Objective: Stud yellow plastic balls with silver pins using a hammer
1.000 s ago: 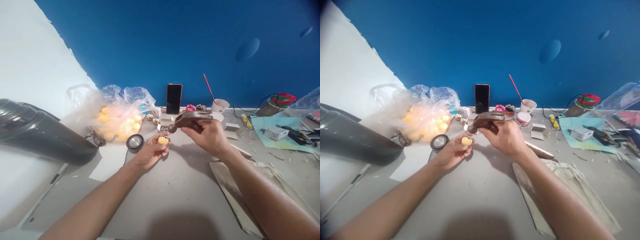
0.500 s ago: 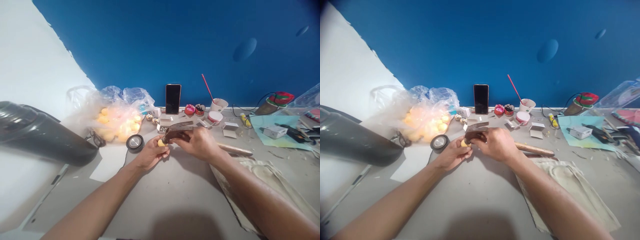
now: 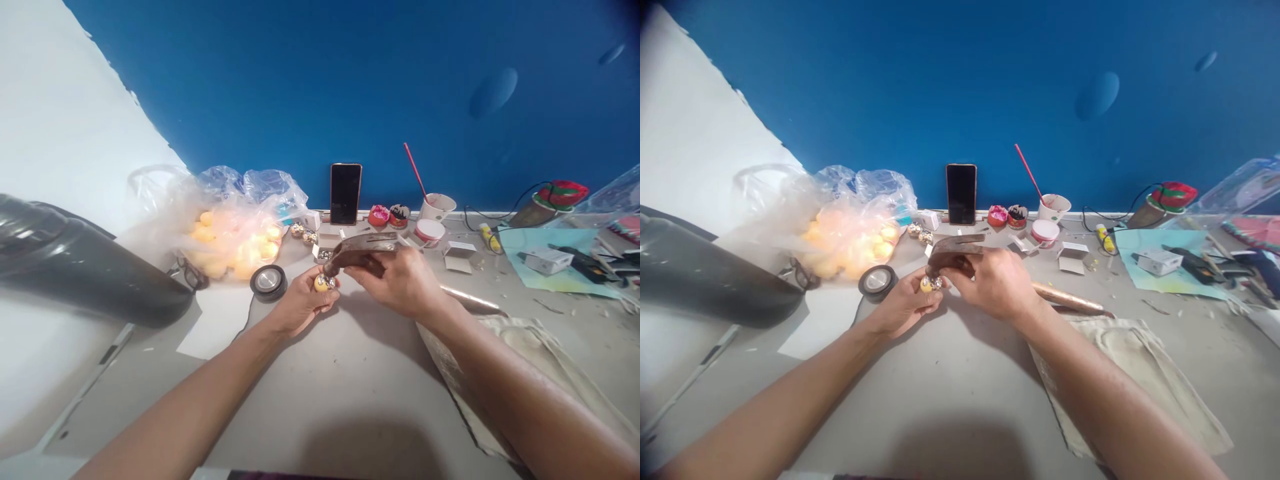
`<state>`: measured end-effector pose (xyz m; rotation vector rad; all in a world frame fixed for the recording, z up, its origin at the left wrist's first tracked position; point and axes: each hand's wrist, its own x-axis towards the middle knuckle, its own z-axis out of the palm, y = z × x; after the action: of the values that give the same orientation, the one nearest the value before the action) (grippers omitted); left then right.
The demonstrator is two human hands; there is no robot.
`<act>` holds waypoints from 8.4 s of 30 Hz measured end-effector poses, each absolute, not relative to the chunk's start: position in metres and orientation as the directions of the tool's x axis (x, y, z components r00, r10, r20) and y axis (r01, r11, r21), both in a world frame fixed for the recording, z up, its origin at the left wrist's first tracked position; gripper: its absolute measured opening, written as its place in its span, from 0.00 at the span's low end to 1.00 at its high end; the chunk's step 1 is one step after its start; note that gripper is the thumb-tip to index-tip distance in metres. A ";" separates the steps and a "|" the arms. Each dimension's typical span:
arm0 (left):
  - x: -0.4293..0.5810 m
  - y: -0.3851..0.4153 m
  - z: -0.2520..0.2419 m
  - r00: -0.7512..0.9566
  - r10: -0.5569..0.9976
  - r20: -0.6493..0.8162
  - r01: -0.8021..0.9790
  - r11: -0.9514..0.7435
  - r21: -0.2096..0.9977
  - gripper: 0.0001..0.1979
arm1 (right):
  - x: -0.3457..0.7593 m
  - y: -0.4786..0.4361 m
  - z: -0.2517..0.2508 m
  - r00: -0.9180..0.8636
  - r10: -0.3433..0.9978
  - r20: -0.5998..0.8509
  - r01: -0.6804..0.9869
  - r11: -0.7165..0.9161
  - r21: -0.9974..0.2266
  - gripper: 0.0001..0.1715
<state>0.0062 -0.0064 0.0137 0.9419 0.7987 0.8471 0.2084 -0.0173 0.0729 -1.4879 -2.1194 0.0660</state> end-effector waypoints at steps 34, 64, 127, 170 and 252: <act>0.006 -0.008 0.015 0.386 0.888 -0.251 -0.191 0.343 0.920 0.20 | 0.218 -0.007 0.072 -0.062 0.890 0.451 0.919 0.227 -0.322 0.21; 0.005 -0.006 0.011 0.438 0.860 -0.263 -0.162 0.363 0.918 0.18 | 0.207 0.033 0.073 -0.259 0.952 0.160 0.954 0.279 -0.113 0.16; 0.007 -0.010 0.010 0.485 0.851 -0.201 -0.289 0.373 0.881 0.26 | 0.217 0.001 0.006 -0.316 0.944 -0.093 -0.194 -0.160 -0.968 0.19; 0.015 -0.019 0.007 0.167 0.986 0.002 -0.087 0.012 0.996 0.18 | 0.201 -0.013 0.016 -0.330 0.891 -0.311 -0.364 -0.425 -0.829 0.16; 0.019 -0.021 0.013 0.231 0.962 -0.146 -0.194 0.193 0.962 0.24 | 0.200 -0.017 0.023 -0.241 0.969 -0.059 -0.036 -0.070 -0.997 0.18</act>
<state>0.0186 -0.0209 0.0125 1.0230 0.9736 1.0235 0.1996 -0.0174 0.0227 -1.0997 -1.3203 1.4561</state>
